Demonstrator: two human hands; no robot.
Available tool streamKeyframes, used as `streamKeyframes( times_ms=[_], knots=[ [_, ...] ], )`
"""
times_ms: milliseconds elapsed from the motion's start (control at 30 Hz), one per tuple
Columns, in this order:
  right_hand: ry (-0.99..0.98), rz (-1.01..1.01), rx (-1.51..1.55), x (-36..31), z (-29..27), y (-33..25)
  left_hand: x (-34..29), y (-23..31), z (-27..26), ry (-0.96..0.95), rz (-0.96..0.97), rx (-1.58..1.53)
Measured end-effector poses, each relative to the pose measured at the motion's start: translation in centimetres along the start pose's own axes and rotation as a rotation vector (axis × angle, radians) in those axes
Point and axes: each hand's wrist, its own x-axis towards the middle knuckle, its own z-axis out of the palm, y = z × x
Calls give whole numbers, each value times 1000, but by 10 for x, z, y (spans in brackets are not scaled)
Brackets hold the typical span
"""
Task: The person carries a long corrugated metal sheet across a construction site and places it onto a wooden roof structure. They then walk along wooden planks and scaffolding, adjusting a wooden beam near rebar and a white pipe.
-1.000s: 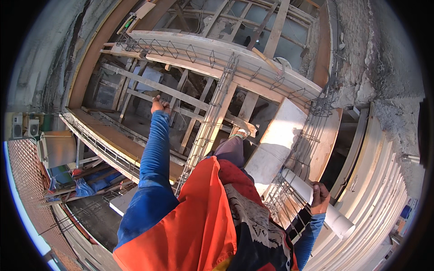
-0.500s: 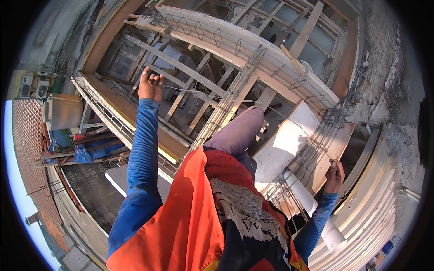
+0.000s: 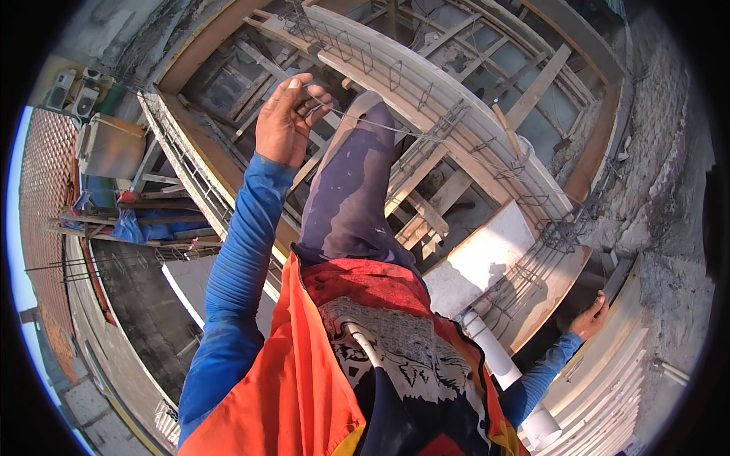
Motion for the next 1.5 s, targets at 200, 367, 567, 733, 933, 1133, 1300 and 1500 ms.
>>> streamKeyframes(
  times_ms=[200,367,567,733,933,1133,1300,1500],
  knots=[
    [177,-97,-39,-6,59,-8,-50,-108,-107,369,-390,-6],
    [469,-170,-79,14,174,-33,3,-146,-146,450,-502,146],
    [160,74,313,68,385,-169,113,-192,-240,652,-610,186],
    [-180,-97,434,92,604,-312,202,-255,-379,871,-793,639],
    [-648,-504,385,47,900,-443,368,-276,-476,987,-882,1447],
    [-875,-706,208,4,1163,-514,683,-254,-543,639,-430,1656],
    [-977,-425,-122,-3,1214,-532,880,-235,-569,388,-147,1817],
    [-933,-470,-237,-9,1232,-531,1056,-245,-610,364,-45,1943]
  ],
)
